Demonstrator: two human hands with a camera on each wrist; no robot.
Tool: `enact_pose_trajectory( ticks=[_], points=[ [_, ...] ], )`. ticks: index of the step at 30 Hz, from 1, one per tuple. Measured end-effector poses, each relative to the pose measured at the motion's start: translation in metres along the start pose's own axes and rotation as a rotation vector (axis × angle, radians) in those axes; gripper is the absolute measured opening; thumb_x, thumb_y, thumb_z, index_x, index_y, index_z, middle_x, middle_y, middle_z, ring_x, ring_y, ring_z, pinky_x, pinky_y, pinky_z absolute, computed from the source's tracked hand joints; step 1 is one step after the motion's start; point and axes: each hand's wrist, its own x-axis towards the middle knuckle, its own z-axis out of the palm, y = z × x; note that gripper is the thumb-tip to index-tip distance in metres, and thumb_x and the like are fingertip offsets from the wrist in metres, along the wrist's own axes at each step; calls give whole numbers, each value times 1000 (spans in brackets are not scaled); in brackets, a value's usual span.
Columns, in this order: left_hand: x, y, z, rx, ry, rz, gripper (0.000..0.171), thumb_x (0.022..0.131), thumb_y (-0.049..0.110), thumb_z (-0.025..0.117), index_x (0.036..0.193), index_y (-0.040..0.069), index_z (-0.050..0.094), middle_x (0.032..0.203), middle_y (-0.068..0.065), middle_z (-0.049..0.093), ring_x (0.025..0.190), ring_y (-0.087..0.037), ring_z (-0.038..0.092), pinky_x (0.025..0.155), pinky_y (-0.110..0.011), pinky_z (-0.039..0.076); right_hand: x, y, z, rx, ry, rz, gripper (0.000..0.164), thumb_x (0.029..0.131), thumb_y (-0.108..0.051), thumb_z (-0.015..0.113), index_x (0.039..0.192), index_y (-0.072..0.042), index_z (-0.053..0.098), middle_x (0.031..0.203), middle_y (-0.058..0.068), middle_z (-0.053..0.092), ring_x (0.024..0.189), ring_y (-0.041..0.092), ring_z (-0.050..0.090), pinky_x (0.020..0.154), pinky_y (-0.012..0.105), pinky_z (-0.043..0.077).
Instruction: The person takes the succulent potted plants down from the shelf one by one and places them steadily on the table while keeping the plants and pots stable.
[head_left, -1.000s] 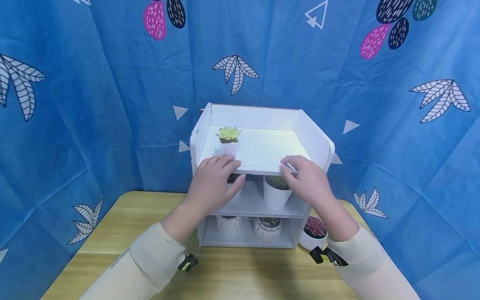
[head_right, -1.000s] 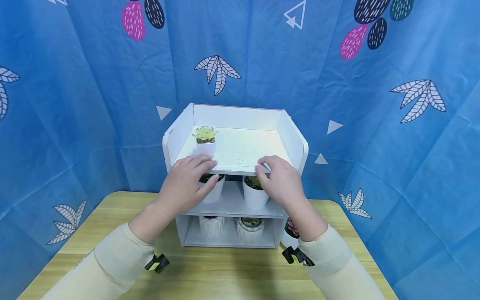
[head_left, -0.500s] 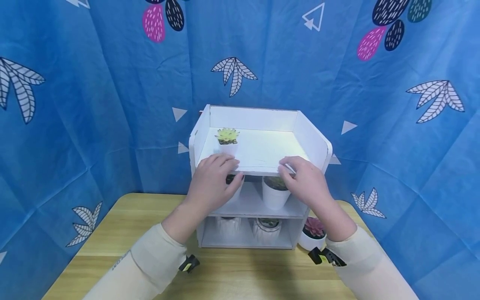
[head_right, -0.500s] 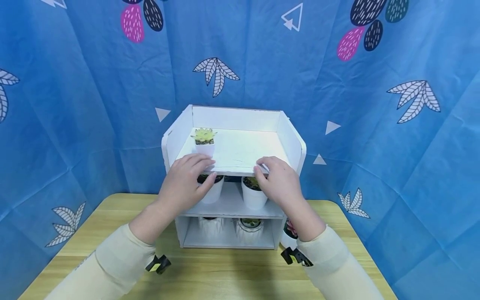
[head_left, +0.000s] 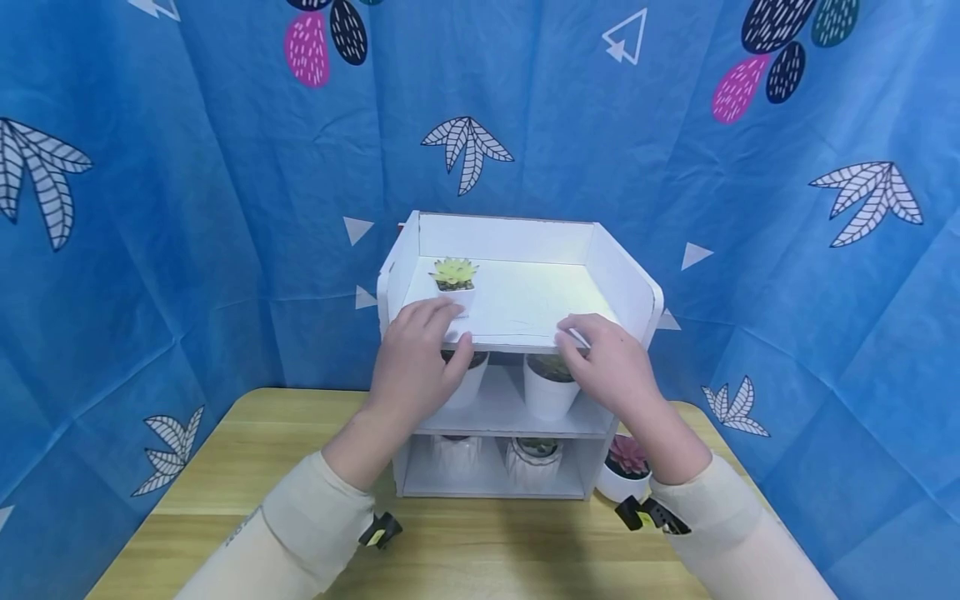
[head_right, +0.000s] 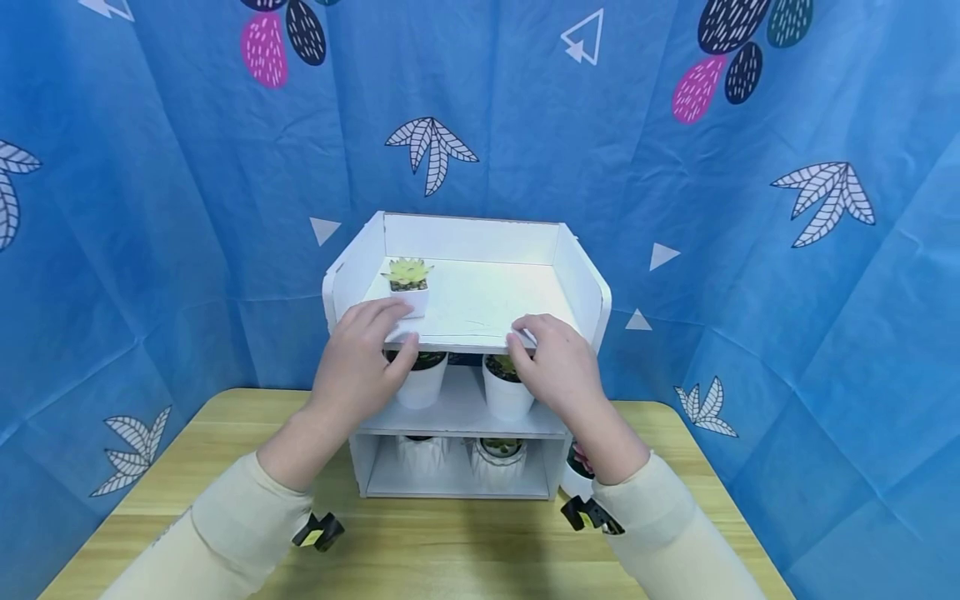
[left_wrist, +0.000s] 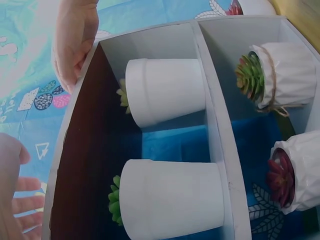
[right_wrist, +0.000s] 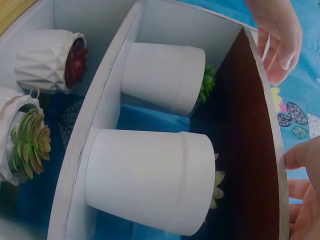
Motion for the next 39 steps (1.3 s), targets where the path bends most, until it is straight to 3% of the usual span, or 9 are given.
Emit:
enact_pose_trajectory(
  ticks=[15,26,39],
  points=[
    [6,4,0,-66,65,-142,48,94,26,60,133,-1,57,138,-19,54,128,-35,50,103,-51,47,-1,2,3,-13,21,-19,42,102,-41,49,130,-14,65,138,12,60,128,34,55,101,58,46],
    [18,8,0,-99,-49,-306,58,95,30,59,140,-6,50,142,-21,50,130,-35,47,106,-52,44,0,2,3,-17,33,-29,41,102,-40,50,129,-14,65,136,13,61,127,35,56,100,58,46],
    [29,8,3,-102,-121,-421,66,97,36,56,145,-7,43,146,-22,46,132,-35,45,108,-51,41,0,2,4,-26,42,-35,41,102,-42,50,129,-14,65,136,12,62,126,33,56,100,57,47]
  ],
)
